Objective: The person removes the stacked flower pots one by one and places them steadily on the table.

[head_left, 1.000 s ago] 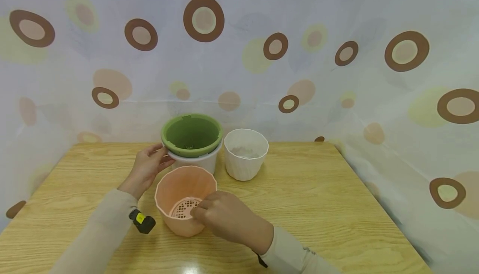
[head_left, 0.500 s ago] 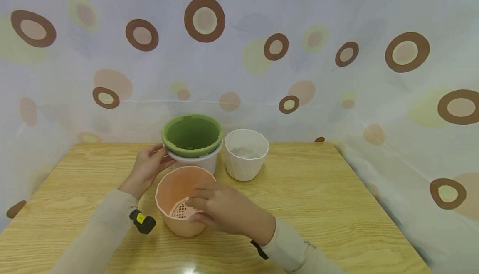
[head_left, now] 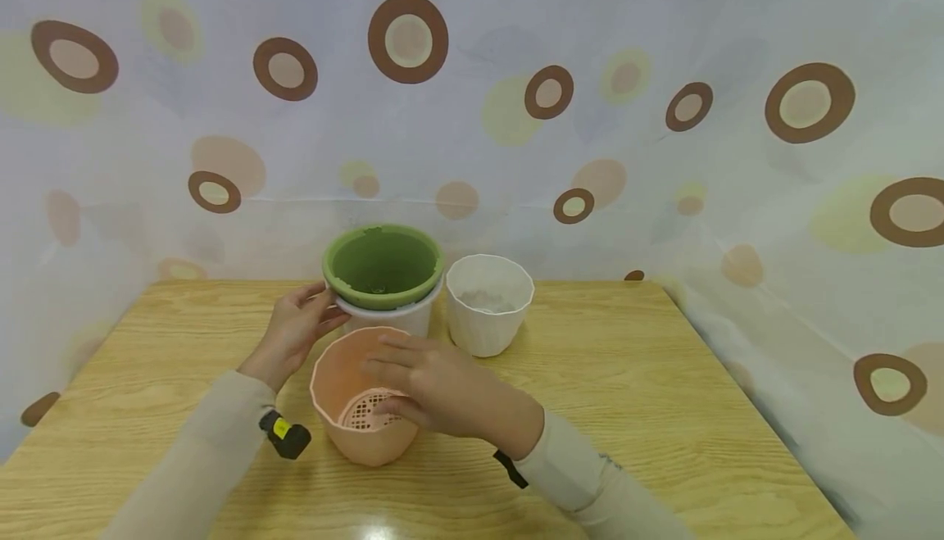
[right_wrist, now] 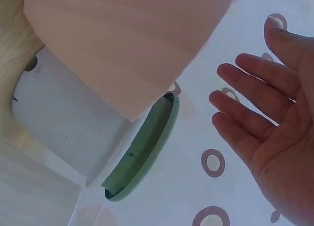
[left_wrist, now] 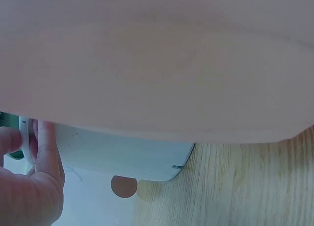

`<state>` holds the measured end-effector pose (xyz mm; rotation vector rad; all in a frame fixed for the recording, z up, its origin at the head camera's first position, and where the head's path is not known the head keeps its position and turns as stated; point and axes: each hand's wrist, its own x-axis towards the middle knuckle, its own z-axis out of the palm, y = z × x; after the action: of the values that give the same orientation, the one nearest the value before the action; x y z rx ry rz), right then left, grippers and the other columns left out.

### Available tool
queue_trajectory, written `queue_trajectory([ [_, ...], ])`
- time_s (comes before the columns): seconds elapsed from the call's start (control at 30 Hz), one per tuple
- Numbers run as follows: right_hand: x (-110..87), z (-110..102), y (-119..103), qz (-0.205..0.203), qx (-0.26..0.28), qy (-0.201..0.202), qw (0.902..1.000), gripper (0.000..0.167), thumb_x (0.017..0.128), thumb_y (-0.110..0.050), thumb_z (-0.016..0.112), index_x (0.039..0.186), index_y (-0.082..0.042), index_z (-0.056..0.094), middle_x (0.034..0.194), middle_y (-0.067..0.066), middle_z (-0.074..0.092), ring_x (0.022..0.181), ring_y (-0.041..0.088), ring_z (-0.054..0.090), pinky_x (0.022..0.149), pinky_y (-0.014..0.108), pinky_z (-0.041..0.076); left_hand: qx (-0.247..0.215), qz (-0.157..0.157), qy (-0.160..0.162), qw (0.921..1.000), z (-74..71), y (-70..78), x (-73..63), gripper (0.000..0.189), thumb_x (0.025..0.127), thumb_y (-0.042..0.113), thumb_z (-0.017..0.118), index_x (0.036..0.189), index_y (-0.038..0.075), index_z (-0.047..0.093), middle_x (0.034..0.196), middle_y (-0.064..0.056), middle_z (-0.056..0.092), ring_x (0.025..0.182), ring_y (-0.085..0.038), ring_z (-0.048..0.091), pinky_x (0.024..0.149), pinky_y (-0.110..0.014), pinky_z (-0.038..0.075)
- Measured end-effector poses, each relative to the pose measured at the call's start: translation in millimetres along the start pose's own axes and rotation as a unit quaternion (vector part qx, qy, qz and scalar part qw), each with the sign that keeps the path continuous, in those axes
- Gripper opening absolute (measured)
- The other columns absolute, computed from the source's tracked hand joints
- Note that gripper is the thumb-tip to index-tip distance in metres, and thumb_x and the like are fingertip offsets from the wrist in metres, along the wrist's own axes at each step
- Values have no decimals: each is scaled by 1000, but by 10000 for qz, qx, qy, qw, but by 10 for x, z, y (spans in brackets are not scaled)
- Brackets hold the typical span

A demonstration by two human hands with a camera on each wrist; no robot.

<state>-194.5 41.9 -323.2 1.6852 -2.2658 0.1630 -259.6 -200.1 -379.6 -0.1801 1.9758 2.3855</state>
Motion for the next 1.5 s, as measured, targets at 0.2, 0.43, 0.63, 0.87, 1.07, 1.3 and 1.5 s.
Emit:
queue_trajectory([
  [0.2,47,-35,92,75,196,126,9997,47,89,-28,69,128,-4,60,131,8,59,129,24,48,113,30,39,29,-4,-9,10000,23,13,8,57,101,17,48,148,-6,25,125,-18,48,85,-2,64,91,-21,55],
  [0.43,90,-58,215,388,610,281,9970,53,89,-24,71,134,-3,53,136,10,55,132,30,44,112,35,40,41,48,-4,10000,36,0,28,55,101,15,46,147,-7,24,124,-20,47,84,-2,64,89,-21,56],
  [0.63,112,-75,311,556,341,424,9970,52,91,-26,68,135,-3,53,137,12,54,132,26,45,108,34,45,70,26,-29,10000,32,-8,35,56,101,17,46,147,-7,23,127,-23,46,85,-2,64,90,-21,55],
  [0.87,194,-51,445,766,254,902,9926,51,90,-25,70,133,-2,54,135,16,55,129,26,48,101,39,51,66,-17,-6,10000,22,-5,25,57,101,18,46,148,-6,24,127,-21,46,85,-2,64,90,-21,55],
  [1.07,266,-28,547,1016,425,1030,9886,51,89,-24,70,131,-2,55,133,16,56,129,28,49,100,40,52,75,-56,0,10000,16,-10,30,59,101,19,48,149,-4,23,130,-22,44,86,-2,64,90,-21,55],
  [1.3,303,18,672,1205,221,802,9892,51,92,-32,66,132,-3,55,131,15,57,128,28,50,103,37,50,75,-60,22,10000,18,-11,29,58,101,19,48,149,-4,24,127,-20,46,85,-2,64,90,-21,56],
  [1.5,320,45,755,1287,76,404,9908,51,92,-33,64,132,-2,55,131,16,58,126,29,51,105,36,48,130,-32,58,9999,11,-10,23,58,101,19,48,148,-4,24,128,-21,46,85,-2,64,89,-21,56],
])
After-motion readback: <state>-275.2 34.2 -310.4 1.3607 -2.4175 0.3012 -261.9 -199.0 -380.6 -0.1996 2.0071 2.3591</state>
